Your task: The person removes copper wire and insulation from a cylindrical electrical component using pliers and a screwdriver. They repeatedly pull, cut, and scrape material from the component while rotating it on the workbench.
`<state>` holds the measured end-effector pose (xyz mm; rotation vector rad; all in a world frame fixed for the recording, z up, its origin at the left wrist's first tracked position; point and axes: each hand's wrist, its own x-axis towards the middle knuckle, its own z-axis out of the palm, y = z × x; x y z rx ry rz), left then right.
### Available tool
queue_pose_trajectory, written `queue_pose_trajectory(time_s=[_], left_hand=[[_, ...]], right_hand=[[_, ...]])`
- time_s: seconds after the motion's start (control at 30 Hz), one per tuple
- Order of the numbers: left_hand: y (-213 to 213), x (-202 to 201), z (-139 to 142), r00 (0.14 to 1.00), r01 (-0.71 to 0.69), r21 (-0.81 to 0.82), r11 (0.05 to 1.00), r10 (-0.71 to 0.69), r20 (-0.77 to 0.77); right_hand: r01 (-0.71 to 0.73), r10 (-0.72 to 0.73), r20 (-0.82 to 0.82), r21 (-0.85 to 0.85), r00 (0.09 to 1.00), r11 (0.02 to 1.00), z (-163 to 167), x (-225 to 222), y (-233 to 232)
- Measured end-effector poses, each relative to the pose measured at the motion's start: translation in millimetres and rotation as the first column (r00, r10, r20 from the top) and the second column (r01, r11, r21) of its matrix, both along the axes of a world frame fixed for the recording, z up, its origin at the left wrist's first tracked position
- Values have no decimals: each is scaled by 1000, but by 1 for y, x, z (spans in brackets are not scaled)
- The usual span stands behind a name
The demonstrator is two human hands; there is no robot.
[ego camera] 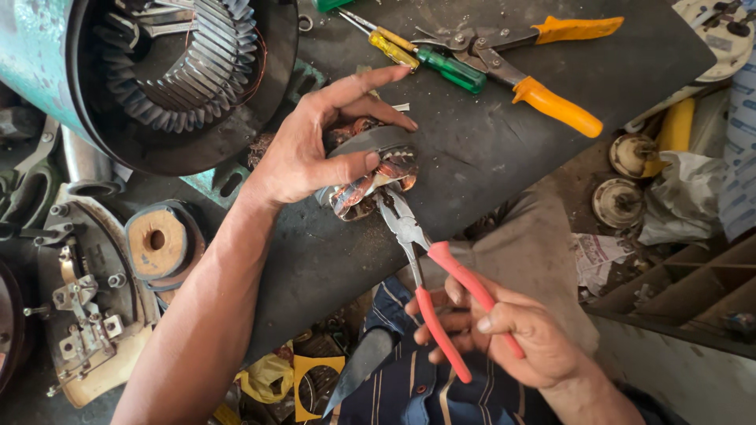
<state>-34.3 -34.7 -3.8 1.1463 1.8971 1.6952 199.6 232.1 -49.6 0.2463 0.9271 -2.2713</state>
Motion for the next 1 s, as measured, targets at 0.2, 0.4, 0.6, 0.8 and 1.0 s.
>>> queue_pose_trajectory(time_s=[0.2, 0.4, 0.6, 0.8, 1.0], left_hand=[[0, 0, -3, 999, 33, 59, 998, -32, -22], [1, -4, -8, 995, -7, 120, 993, -5, 99], [3, -5, -9, 999, 32, 109, 994, -28, -39], [4, -6, -9, 997, 13, 136, 991, -23, 76], [5, -7, -11, 1000, -3, 102, 995, 1, 23]], right_hand=[[115, -116, 103, 16, 988, 993, -4, 9, -15], [56, 51, -262, 387, 964, 920, 7, 2, -22], [412, 619, -422, 896, 662, 169, 27, -24, -39], [258, 545, -337, 941, 768, 218, 43, -40, -45], [311, 576, -379, 925, 725, 217, 48, -42, -60]])
